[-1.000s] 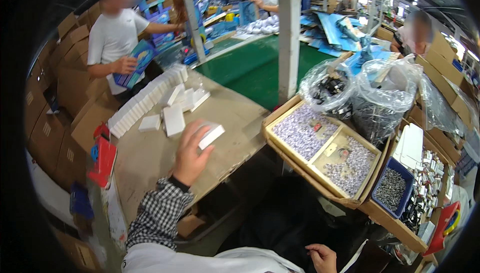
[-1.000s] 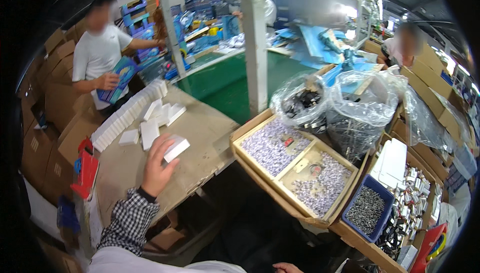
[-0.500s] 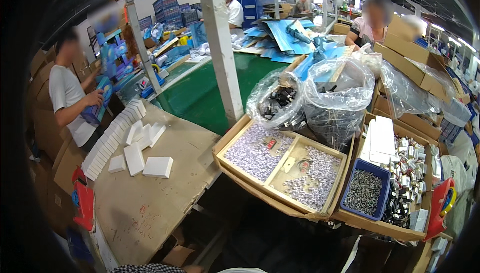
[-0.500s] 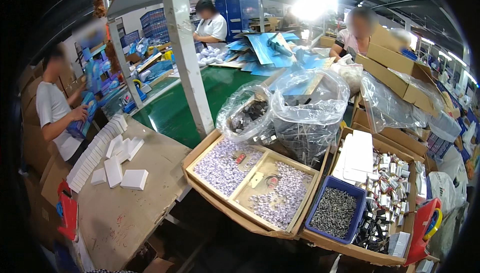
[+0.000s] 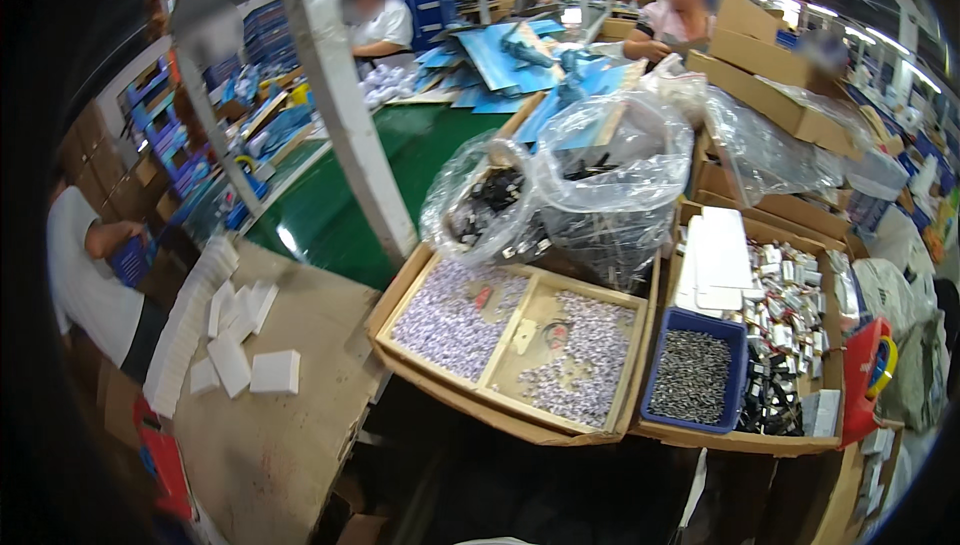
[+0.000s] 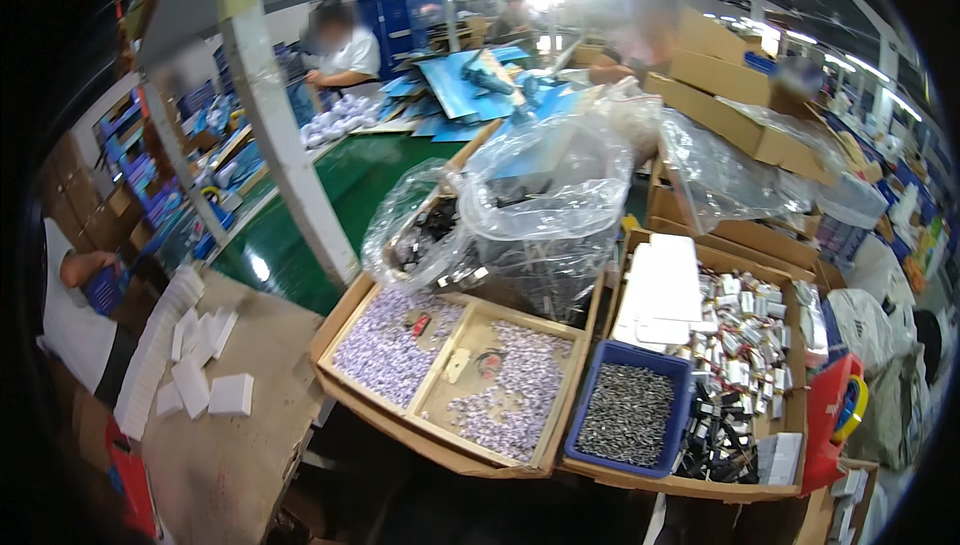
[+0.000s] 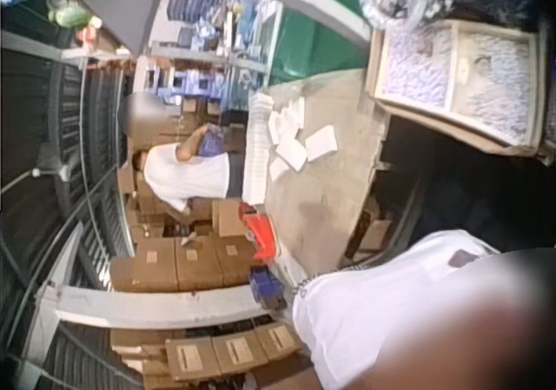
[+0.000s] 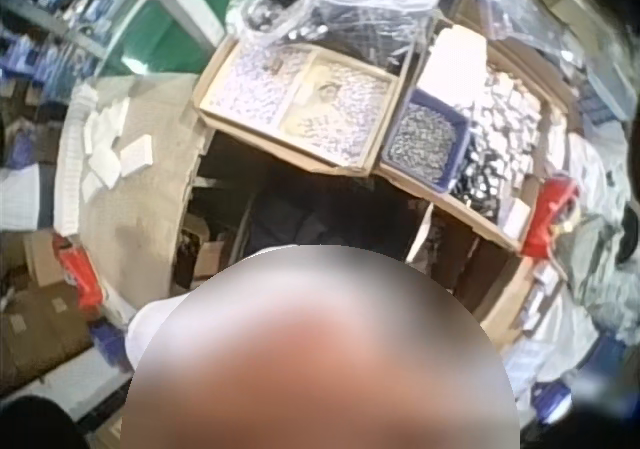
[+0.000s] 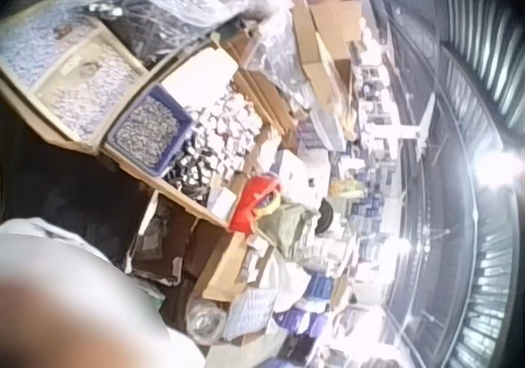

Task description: The person assembles small electronic components into white rectangular boxes. They pick up a component, place it inside a box, and seal the box with tape. The person repeats this process multiple times.

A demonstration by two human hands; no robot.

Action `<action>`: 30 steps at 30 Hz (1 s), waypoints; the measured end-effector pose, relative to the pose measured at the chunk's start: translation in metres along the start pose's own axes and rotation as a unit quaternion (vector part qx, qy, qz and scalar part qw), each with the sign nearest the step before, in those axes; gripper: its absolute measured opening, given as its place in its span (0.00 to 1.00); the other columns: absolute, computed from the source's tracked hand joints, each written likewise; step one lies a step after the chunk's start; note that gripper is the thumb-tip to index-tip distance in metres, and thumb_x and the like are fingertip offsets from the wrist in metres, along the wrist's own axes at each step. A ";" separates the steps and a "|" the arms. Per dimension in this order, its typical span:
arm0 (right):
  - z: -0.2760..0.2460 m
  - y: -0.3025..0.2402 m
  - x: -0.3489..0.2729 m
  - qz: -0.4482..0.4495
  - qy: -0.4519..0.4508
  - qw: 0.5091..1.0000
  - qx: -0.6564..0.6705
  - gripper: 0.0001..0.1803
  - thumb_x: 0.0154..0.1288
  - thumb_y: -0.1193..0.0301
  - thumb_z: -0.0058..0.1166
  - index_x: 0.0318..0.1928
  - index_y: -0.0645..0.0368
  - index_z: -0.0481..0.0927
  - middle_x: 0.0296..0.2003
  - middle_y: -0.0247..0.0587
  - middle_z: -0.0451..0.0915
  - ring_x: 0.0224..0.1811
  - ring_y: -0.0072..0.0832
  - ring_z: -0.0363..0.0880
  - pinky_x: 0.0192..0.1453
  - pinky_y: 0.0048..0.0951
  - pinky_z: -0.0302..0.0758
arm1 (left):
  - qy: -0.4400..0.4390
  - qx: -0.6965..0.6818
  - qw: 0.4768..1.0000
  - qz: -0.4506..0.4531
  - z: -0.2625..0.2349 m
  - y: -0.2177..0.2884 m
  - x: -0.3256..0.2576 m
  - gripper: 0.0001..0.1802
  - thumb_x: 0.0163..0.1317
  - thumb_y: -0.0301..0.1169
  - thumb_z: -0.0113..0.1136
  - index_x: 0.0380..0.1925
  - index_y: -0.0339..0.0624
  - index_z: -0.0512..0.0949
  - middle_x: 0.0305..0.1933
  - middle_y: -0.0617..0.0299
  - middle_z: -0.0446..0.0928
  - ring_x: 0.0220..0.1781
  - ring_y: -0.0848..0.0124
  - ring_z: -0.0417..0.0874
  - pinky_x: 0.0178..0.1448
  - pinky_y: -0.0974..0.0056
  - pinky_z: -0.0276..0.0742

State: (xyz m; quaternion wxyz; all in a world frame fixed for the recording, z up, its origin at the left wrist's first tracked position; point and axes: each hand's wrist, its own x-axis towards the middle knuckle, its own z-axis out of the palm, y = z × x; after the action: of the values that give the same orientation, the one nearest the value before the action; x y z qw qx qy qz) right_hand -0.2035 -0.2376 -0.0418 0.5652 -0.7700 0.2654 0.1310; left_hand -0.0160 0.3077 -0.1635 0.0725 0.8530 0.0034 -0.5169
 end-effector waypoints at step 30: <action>-0.027 -0.053 0.031 -0.015 -0.013 1.000 -0.012 0.06 0.61 0.79 0.49 0.37 0.62 0.78 0.32 0.39 0.80 0.32 0.25 0.76 0.33 0.28 0.73 | -0.114 0.103 0.987 0.057 0.019 0.023 0.054 0.11 0.64 0.33 0.50 0.41 0.43 0.78 0.49 0.49 0.78 0.52 0.58 0.79 0.57 0.57 0.74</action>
State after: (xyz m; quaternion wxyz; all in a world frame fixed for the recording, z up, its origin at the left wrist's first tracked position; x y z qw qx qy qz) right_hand -0.1511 -0.2597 -0.0063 0.5613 -0.7787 0.2450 0.1363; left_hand -0.0056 0.2788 -0.2167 0.0132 0.7904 -0.1066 -0.6031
